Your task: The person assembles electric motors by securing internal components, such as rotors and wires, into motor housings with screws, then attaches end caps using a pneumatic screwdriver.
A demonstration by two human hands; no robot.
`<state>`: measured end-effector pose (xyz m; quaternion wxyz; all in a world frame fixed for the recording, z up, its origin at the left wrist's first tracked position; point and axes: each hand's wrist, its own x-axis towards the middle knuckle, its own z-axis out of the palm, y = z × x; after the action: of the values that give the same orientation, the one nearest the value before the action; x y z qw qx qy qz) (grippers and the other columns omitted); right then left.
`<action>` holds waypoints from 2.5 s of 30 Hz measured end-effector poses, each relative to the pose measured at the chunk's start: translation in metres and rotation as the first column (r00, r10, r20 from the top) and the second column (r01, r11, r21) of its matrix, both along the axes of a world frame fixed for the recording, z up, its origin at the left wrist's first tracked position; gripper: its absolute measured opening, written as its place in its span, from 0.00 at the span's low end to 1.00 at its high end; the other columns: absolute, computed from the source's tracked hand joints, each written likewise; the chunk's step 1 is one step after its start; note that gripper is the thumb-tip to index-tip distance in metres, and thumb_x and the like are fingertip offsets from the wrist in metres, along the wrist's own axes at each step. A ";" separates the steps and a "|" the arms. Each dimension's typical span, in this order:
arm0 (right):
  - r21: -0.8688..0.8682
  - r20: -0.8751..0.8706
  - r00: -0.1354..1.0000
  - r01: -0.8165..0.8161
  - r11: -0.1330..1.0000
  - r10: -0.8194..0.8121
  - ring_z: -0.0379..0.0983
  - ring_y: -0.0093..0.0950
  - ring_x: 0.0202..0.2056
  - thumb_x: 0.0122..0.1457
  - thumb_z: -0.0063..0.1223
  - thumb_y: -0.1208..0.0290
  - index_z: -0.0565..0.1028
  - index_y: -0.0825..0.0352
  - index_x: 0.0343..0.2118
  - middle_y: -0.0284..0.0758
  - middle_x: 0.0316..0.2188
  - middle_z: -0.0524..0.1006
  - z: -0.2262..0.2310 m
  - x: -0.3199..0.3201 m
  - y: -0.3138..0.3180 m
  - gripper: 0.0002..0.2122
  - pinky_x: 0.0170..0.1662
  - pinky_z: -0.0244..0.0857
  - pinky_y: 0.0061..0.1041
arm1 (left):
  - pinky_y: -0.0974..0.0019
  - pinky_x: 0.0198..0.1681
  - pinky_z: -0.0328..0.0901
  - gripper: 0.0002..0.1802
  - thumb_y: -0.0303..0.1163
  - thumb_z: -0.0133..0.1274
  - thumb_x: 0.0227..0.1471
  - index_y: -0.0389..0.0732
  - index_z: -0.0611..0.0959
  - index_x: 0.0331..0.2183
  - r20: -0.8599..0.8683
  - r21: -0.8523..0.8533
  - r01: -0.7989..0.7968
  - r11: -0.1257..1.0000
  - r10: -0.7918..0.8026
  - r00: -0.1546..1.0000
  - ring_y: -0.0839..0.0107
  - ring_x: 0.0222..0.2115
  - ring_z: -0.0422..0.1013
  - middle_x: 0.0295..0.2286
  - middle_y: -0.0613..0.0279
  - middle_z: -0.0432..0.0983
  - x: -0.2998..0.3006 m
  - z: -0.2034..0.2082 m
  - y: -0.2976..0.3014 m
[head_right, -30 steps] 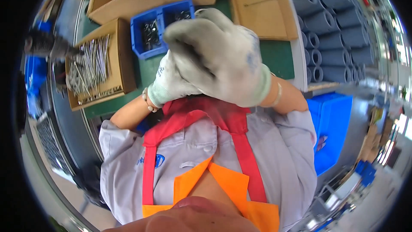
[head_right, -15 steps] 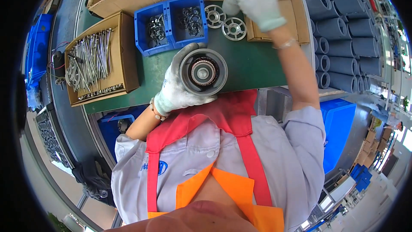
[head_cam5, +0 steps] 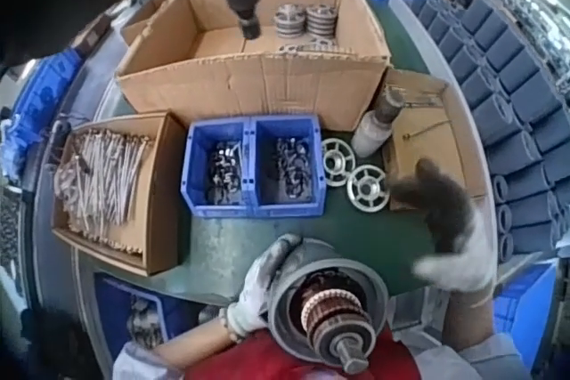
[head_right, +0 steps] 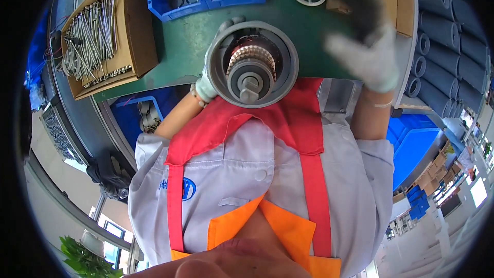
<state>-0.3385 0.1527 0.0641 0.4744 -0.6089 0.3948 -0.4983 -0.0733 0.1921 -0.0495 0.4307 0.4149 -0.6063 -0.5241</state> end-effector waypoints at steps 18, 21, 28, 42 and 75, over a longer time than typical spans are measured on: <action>0.289 0.319 0.936 -0.243 0.926 0.146 0.62 0.32 0.60 0.34 0.78 0.68 0.53 0.72 0.63 0.44 0.61 0.63 -0.042 0.056 0.038 0.53 0.63 0.57 0.31 | 0.55 0.55 0.61 0.38 0.37 0.64 0.43 0.35 0.69 0.54 0.138 -0.316 -0.005 0.949 0.052 0.989 0.50 0.51 0.67 0.50 0.48 0.71 -0.010 -0.012 -0.007; 0.243 0.283 0.941 -0.259 0.935 0.187 0.61 0.32 0.61 0.33 0.79 0.69 0.51 0.71 0.64 0.43 0.62 0.62 -0.041 0.054 0.035 0.55 0.64 0.54 0.32 | 0.54 0.55 0.61 0.40 0.39 0.65 0.41 0.33 0.69 0.54 0.220 -0.321 0.041 0.946 0.032 0.975 0.49 0.50 0.67 0.50 0.47 0.71 -0.005 -0.018 -0.003; 0.150 0.373 0.927 -0.082 0.985 0.021 0.66 0.32 0.58 0.62 0.47 0.74 0.62 0.67 0.60 0.42 0.56 0.70 -0.020 0.053 -0.021 0.23 0.61 0.58 0.30 | 0.53 0.61 0.57 0.69 0.51 0.73 0.26 0.32 0.53 0.62 0.062 -0.216 0.032 0.976 -0.019 0.998 0.44 0.58 0.60 0.59 0.38 0.56 0.023 -0.009 0.007; -0.079 -0.952 -0.216 -0.511 0.856 -0.217 0.75 0.38 0.39 0.54 0.52 0.61 0.79 0.60 0.36 0.41 0.32 0.80 -0.065 0.101 -0.129 0.12 0.56 0.60 0.37 | 0.68 0.42 0.69 0.17 0.36 0.57 0.54 0.33 0.83 0.40 0.420 -0.155 -0.985 0.080 0.908 0.007 0.75 0.32 0.75 0.34 0.60 0.82 0.327 -0.020 0.193; -0.537 -0.575 0.813 -0.286 0.794 -0.096 0.78 0.39 0.40 0.50 0.58 0.80 0.79 0.72 0.37 0.48 0.40 0.78 0.104 0.053 0.025 0.10 0.44 0.71 0.34 | 0.66 0.57 0.59 0.24 0.29 0.43 0.59 0.34 0.70 0.56 0.269 0.233 -0.356 0.905 0.292 0.918 0.67 0.57 0.62 0.54 0.50 0.68 0.292 0.135 0.111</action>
<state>-0.2857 0.1777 0.1681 0.1406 -0.8679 0.3076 -0.3638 0.2191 0.3034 0.0858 0.3775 0.6237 -0.4945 -0.4733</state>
